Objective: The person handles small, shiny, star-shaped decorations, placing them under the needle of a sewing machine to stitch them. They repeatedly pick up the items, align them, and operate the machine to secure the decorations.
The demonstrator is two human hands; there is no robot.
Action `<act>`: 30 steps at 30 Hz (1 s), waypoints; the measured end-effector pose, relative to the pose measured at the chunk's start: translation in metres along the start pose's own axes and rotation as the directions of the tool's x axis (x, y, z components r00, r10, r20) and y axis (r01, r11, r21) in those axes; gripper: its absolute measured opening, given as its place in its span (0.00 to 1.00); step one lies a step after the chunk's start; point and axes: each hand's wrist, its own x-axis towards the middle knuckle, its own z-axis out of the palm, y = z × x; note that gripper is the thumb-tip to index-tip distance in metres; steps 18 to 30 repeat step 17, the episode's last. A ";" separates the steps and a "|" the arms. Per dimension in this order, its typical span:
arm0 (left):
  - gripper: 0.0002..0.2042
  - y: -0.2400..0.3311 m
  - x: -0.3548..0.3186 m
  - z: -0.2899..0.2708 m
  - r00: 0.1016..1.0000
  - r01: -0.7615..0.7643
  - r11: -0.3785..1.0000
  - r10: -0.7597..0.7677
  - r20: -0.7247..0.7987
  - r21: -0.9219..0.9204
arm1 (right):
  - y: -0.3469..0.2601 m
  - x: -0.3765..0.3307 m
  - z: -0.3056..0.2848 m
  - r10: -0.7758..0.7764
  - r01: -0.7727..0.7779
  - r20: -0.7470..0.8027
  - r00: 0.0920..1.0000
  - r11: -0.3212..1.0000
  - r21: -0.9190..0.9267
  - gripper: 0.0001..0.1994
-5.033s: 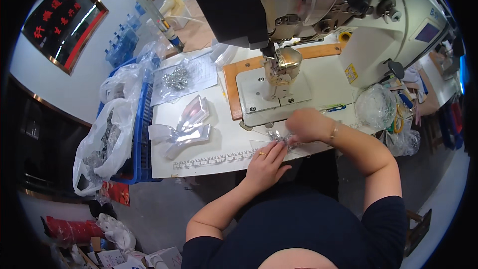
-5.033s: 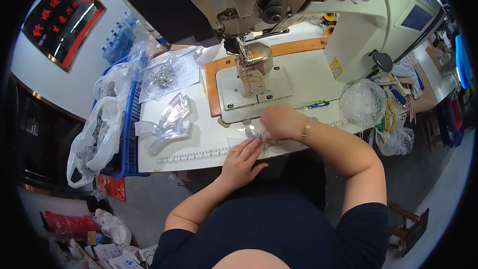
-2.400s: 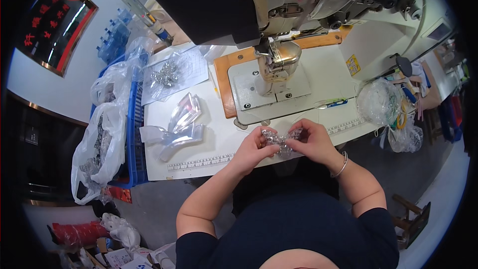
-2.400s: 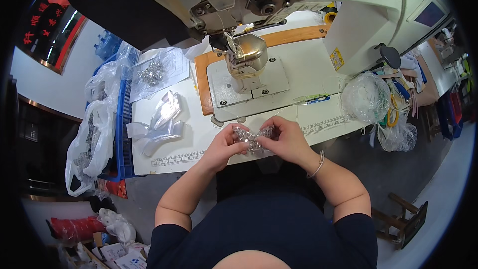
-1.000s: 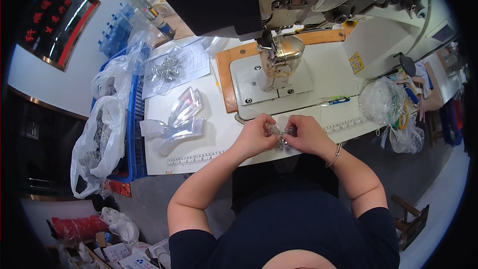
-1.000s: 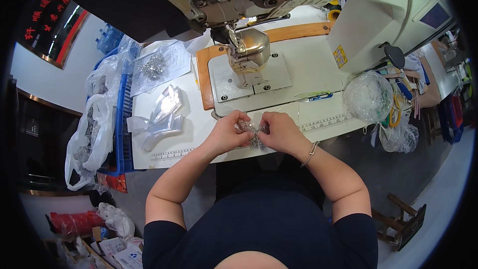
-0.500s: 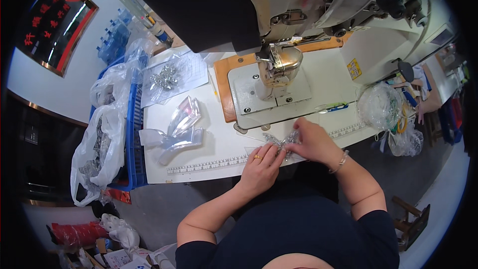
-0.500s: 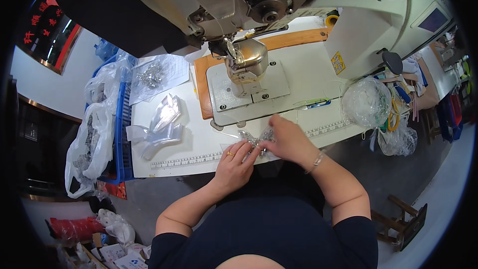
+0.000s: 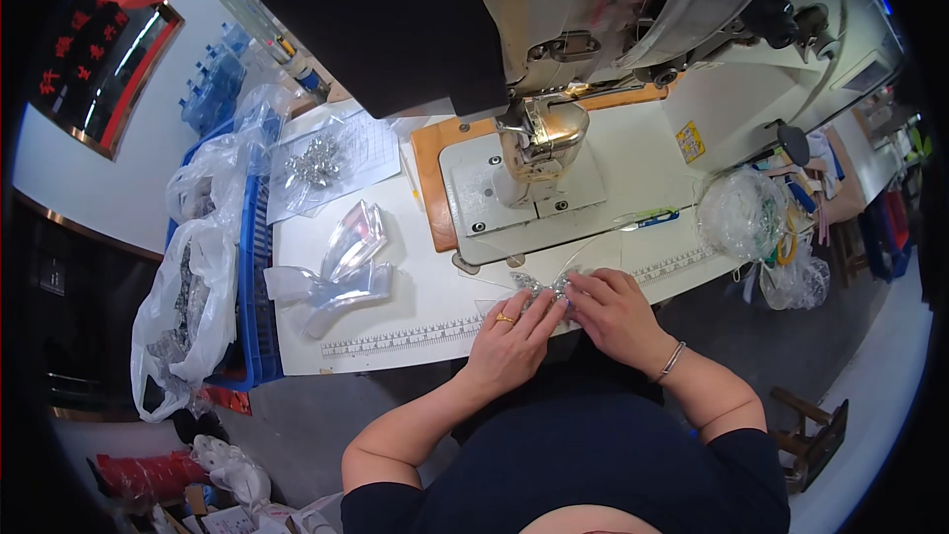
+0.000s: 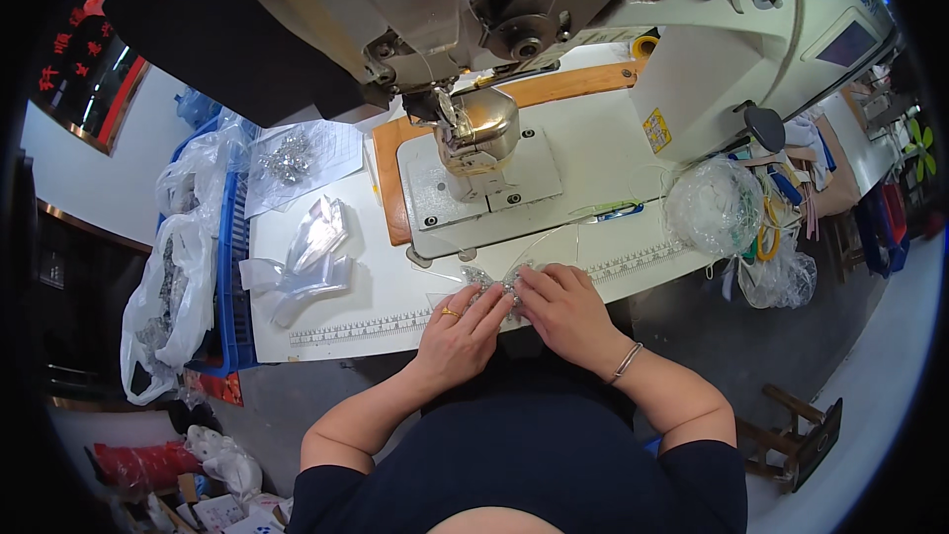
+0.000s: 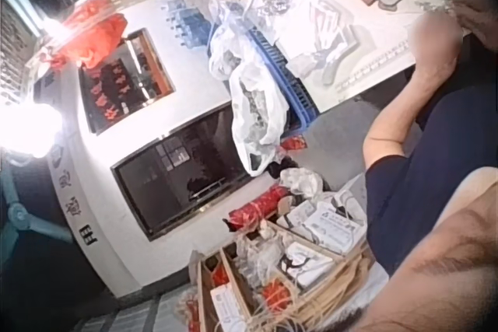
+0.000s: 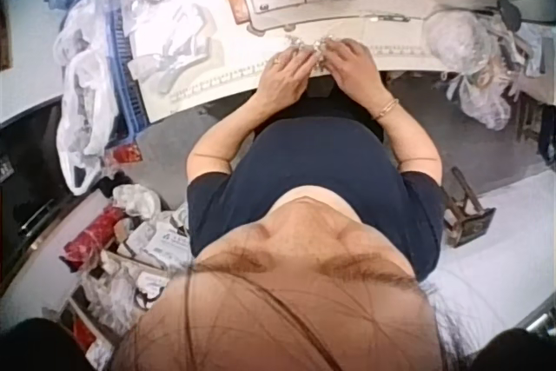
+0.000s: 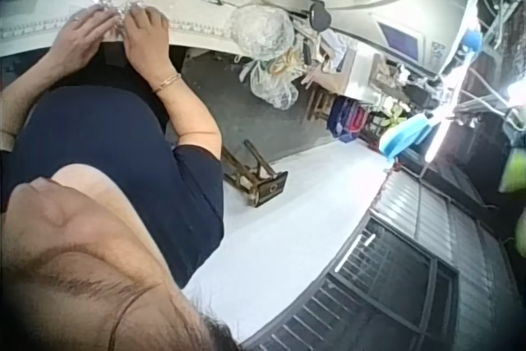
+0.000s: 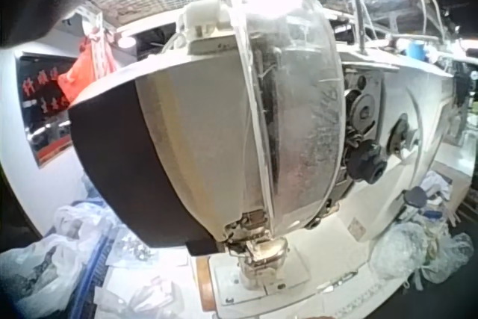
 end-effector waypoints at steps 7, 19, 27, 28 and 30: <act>0.24 0.001 0.004 -0.011 0.999 -0.005 0.999 0.007 0.050 -0.038 | 0.005 0.002 -0.001 0.010 -0.002 -0.055 0.998 0.989 0.149 0.14; 0.17 -0.042 0.000 -0.023 0.950 0.238 0.792 -0.311 -0.035 -0.562 | -0.005 -0.001 0.004 -0.016 0.014 0.019 1.000 0.994 0.106 0.13; 0.17 -0.042 0.000 -0.023 0.950 0.238 0.792 -0.311 -0.035 -0.562 | -0.005 -0.001 0.004 -0.016 0.014 0.019 1.000 0.994 0.106 0.13; 0.17 -0.042 0.000 -0.023 0.950 0.238 0.792 -0.311 -0.035 -0.562 | -0.005 -0.001 0.004 -0.016 0.014 0.019 1.000 0.994 0.106 0.13; 0.17 -0.042 0.000 -0.023 0.950 0.238 0.792 -0.311 -0.035 -0.562 | -0.005 -0.001 0.004 -0.016 0.014 0.019 1.000 0.994 0.106 0.13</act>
